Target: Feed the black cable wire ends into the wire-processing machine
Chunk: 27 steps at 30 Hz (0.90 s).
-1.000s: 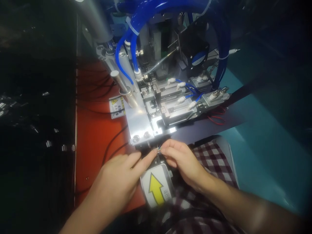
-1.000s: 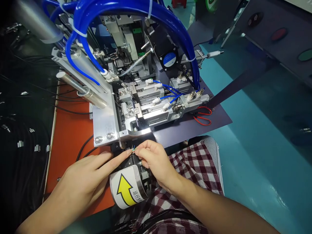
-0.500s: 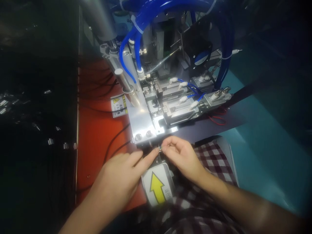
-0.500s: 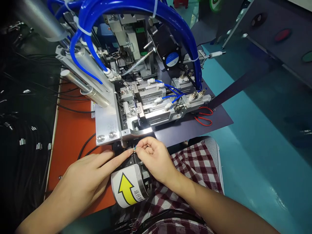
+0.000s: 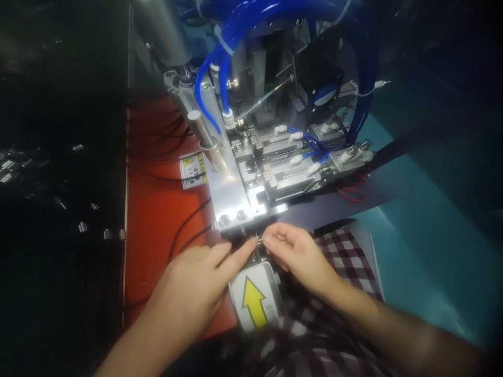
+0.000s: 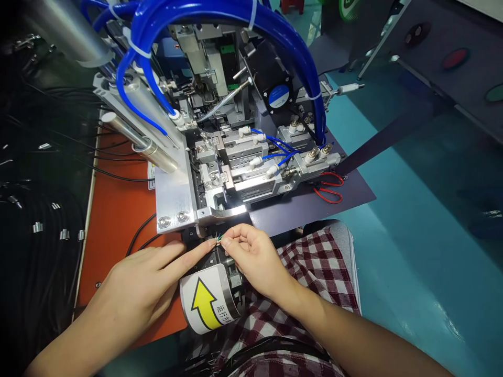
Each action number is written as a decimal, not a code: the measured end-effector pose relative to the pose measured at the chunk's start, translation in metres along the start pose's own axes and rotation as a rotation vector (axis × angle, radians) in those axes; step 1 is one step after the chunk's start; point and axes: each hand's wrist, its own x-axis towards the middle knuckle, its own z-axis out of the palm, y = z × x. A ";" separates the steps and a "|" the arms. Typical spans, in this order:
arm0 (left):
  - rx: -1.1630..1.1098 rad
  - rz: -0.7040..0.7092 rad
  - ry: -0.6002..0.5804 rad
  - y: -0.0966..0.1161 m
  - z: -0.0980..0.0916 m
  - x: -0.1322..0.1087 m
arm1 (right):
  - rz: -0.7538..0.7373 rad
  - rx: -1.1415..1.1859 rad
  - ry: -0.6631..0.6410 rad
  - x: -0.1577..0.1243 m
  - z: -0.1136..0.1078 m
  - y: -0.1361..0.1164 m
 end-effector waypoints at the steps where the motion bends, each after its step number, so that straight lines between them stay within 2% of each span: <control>1: 0.004 -0.002 -0.002 0.000 0.000 0.000 | -0.010 -0.006 -0.003 0.000 -0.001 0.000; 11: 0.005 0.001 -0.017 0.000 -0.001 0.000 | -0.019 -0.043 0.025 0.003 0.001 -0.001; 17: 0.011 0.007 0.001 -0.001 0.000 0.001 | -0.017 -0.158 -0.012 0.005 -0.004 -0.004; 22: 0.028 0.017 0.003 -0.002 0.001 0.002 | -0.202 -0.409 0.009 0.004 -0.009 -0.006; 27: 0.022 0.017 -0.013 -0.001 -0.001 0.001 | -0.510 -0.668 0.057 0.001 -0.009 -0.004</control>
